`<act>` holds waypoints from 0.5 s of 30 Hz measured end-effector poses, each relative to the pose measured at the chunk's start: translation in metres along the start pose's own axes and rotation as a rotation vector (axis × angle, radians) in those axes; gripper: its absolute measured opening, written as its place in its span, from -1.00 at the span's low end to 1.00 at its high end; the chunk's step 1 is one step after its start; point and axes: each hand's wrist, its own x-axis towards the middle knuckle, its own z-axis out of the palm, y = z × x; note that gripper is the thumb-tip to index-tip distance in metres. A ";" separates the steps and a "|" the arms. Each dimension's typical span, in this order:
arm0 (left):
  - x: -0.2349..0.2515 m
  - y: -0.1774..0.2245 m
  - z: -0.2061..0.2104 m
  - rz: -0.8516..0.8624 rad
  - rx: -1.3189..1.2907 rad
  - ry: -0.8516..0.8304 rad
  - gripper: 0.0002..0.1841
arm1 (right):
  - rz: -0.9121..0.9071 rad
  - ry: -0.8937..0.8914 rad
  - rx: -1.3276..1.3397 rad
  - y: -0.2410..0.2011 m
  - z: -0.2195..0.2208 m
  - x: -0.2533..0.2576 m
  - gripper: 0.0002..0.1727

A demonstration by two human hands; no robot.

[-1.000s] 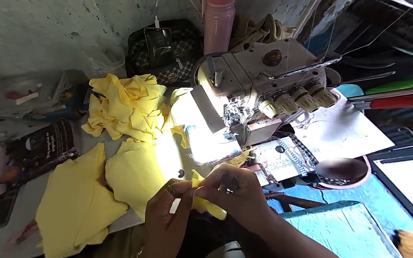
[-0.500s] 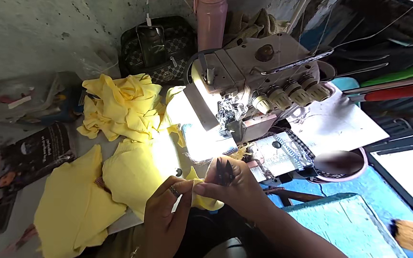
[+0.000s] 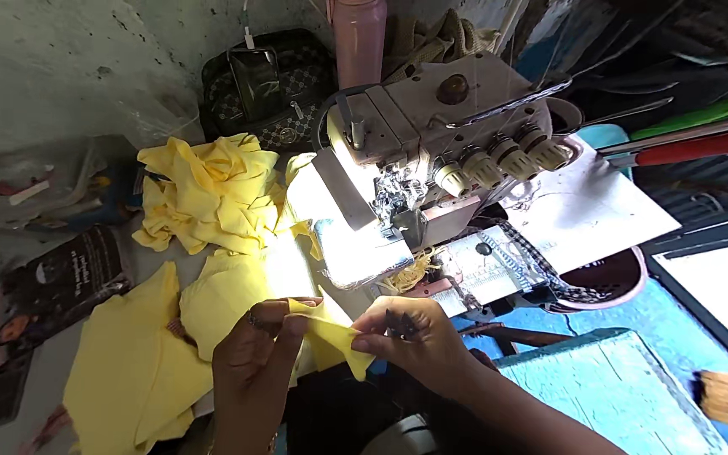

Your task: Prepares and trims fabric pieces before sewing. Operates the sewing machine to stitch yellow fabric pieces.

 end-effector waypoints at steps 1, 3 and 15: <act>0.000 0.002 0.000 -0.002 -0.012 -0.011 -0.82 | -0.078 0.007 -0.052 0.004 -0.001 0.002 -0.83; 0.001 0.005 0.000 -0.007 -0.041 -0.037 -0.82 | -0.154 0.007 -0.118 0.006 -0.003 0.009 -0.80; 0.009 0.019 -0.015 -0.099 -0.072 -0.032 -0.86 | -0.035 -0.370 0.157 -0.004 -0.019 0.045 -0.84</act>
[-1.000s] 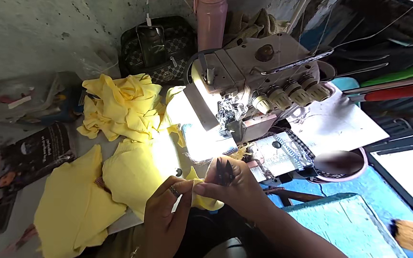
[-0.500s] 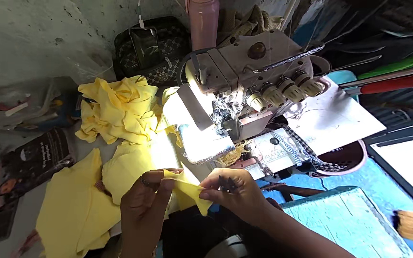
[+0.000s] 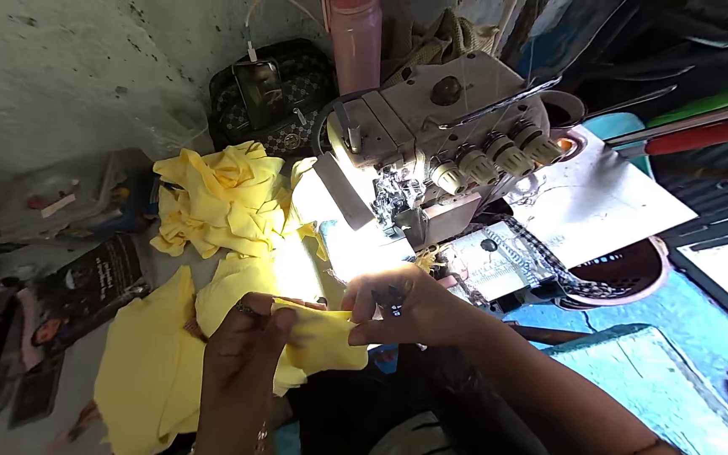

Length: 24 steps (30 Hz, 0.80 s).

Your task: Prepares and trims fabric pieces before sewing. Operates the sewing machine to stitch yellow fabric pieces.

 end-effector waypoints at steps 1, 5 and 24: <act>0.001 -0.001 0.000 -0.002 -0.002 0.011 -0.87 | 0.004 0.036 -0.021 0.000 0.001 -0.001 -0.84; 0.003 -0.005 0.001 -0.019 -0.009 0.014 -0.88 | 0.063 0.099 -0.051 0.005 0.005 -0.004 -0.82; 0.009 -0.014 0.001 -0.022 0.014 0.202 -0.94 | 0.093 0.369 -0.305 0.006 0.021 -0.002 -0.64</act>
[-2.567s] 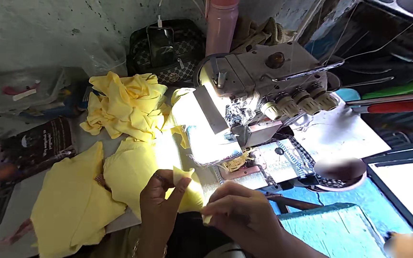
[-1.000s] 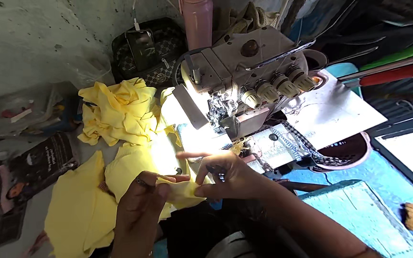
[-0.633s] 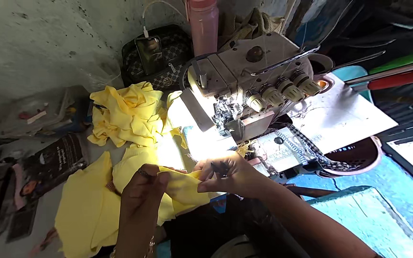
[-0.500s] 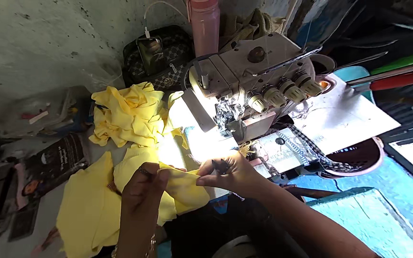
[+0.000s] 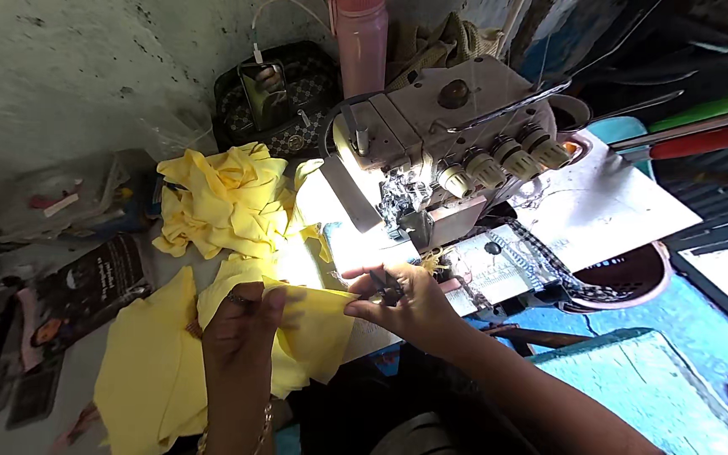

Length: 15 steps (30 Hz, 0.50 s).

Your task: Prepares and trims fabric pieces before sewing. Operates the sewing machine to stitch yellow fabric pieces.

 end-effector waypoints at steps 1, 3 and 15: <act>0.000 0.000 -0.001 0.007 0.007 0.003 -0.94 | 0.001 0.001 -0.001 0.000 0.000 0.000 -0.65; 0.000 -0.001 -0.001 0.024 0.024 0.010 -0.95 | 0.001 0.006 0.013 -0.001 0.002 0.000 -0.67; 0.037 -0.020 0.070 0.339 0.712 -0.318 -0.80 | 0.237 0.284 0.320 0.009 -0.013 -0.059 -0.68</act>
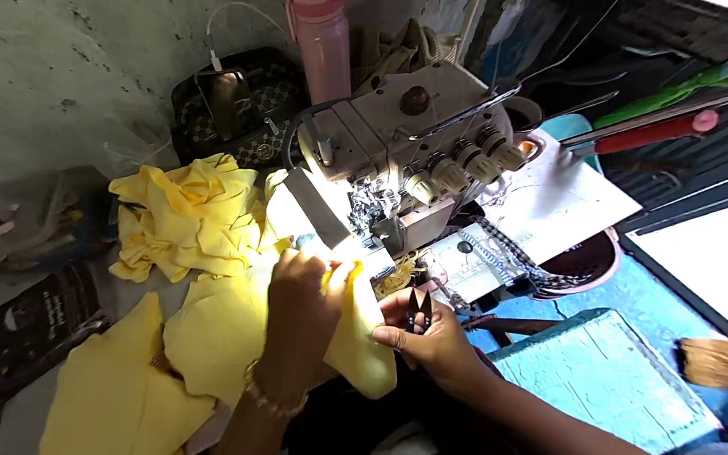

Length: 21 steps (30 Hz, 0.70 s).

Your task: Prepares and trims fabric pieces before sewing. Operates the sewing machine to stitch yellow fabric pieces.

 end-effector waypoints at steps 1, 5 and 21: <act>0.002 -0.005 0.019 0.017 0.033 -0.028 -0.78 | 0.073 0.063 0.004 0.007 -0.007 -0.001 -0.67; 0.003 -0.005 0.042 0.048 0.069 -0.004 -0.78 | 0.088 0.117 0.031 0.014 -0.019 -0.006 -0.67; 0.007 0.007 0.029 0.007 0.209 -0.055 -0.83 | 0.025 0.046 0.116 0.010 -0.026 -0.007 -0.73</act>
